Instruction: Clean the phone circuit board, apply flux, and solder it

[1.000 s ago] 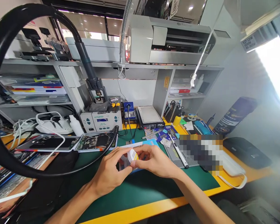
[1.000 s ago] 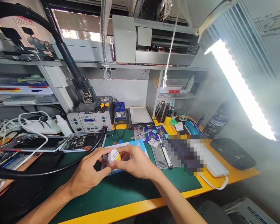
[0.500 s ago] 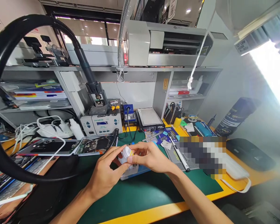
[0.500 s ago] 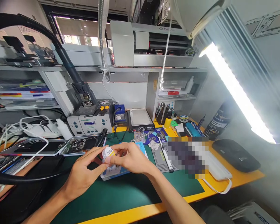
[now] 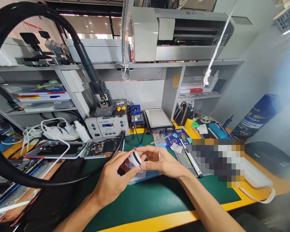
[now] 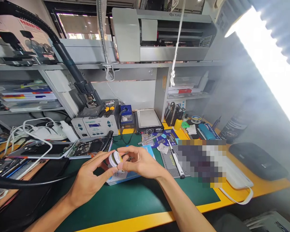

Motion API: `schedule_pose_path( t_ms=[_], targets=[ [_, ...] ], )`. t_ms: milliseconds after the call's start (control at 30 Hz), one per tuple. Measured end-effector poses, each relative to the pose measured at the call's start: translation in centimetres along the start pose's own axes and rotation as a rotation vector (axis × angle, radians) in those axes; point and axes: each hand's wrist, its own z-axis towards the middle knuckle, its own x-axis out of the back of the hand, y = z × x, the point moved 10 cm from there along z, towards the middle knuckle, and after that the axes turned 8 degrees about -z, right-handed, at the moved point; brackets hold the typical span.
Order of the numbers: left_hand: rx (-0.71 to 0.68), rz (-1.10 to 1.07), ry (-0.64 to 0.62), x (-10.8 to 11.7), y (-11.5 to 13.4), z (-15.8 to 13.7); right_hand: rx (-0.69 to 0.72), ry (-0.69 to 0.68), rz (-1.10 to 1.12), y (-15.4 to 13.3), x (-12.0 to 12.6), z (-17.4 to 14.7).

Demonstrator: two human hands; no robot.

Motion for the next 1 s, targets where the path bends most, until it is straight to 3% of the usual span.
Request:
schedule_pose_path(
  t_ms=[267,400,567,833,1000],
  targets=[
    [0.034,-0.004,0.039,0.2,-0.4,-0.4,-0.034,0.124,0.159,0.4,0.9,-0.1],
    [0.097,-0.019,0.061,0.6,-0.6,-0.3,-0.066,0.338,0.267,1.0,4.6,-0.8],
    [0.152,-0.033,0.077,1.1,-1.1,-0.1,-0.207,0.573,0.312,3.3,9.6,-2.7],
    [0.193,-0.088,0.131,1.5,-1.9,-0.4,-0.386,0.794,0.054,5.3,13.2,-7.3],
    [0.187,-0.080,0.140,1.5,-1.9,-0.3,-0.495,0.824,-0.228,5.5,14.0,-8.8]
  ],
)
